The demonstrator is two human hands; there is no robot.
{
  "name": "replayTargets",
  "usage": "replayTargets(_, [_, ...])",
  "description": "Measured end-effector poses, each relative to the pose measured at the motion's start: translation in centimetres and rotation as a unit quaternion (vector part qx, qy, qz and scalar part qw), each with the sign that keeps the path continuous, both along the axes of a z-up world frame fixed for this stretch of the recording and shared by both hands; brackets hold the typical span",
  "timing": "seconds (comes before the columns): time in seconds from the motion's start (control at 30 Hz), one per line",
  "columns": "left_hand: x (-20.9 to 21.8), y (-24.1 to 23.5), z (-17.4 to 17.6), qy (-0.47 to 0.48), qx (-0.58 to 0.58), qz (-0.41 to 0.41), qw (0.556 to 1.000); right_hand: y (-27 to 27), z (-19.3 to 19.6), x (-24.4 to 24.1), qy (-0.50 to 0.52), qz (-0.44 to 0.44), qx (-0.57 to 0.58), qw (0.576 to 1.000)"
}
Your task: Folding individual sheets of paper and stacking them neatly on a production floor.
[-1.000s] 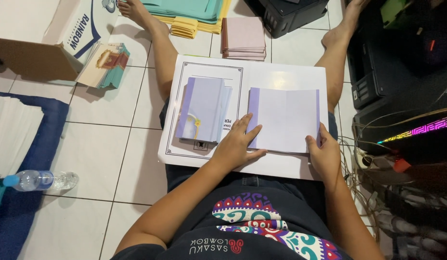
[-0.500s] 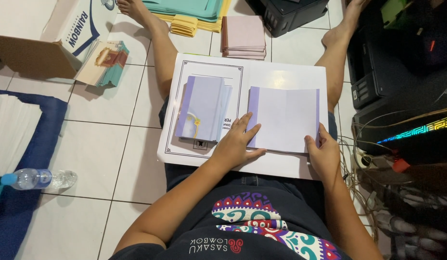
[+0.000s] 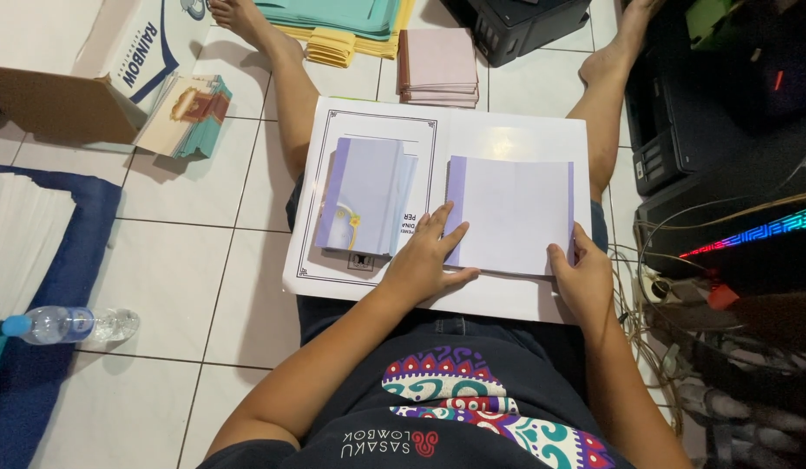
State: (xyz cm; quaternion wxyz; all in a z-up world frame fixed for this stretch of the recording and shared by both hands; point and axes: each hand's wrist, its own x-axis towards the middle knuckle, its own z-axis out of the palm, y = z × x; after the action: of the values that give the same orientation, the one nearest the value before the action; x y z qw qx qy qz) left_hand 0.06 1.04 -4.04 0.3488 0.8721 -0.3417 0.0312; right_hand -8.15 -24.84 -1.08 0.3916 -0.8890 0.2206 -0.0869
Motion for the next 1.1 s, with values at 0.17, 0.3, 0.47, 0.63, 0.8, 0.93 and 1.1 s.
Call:
replayTargets(0.17, [0.1, 0.0, -0.4, -0.005, 0.001, -0.003, 1.000, -0.1, -0.2, 0.1, 0.001, 0.001, -0.007, 1.000])
replayTargets(0.3, [0.1, 0.1, -0.3, -0.005, -0.002, -0.004, 1.000, 0.5, 0.7, 0.0, 0.004, 0.001, -0.005, 1.000])
replayTargets(0.47, [-0.1, 0.1, 0.4, 0.002, 0.005, 0.000, 1.000, -0.6, -1.1, 0.4, 0.012, -0.003, -0.019, 1.000])
replayTargets(0.63, [-0.2, 0.1, 0.6, 0.011, 0.008, 0.002, 1.000, 1.0, 0.6, 0.3, 0.019, 0.006, -0.104, 0.994])
replayTargets(0.8, [-0.2, -0.1, 1.0, 0.012, 0.029, 0.001, 1.000, 1.8, 1.0, 2.0, -0.105, 0.138, -0.430, 0.886])
replayTargets(0.93, [-0.2, -0.1, 1.3, 0.016, 0.035, -0.002, 0.999, 3.9, 3.0, 4.6, -0.078, 0.259, -0.353, 0.895])
replayTargets(1.1, [-0.2, 0.0, 1.7, 0.015, 0.037, 0.001, 0.999, 3.3, 1.5, 6.3, 0.057, 0.264, -0.296, 0.916])
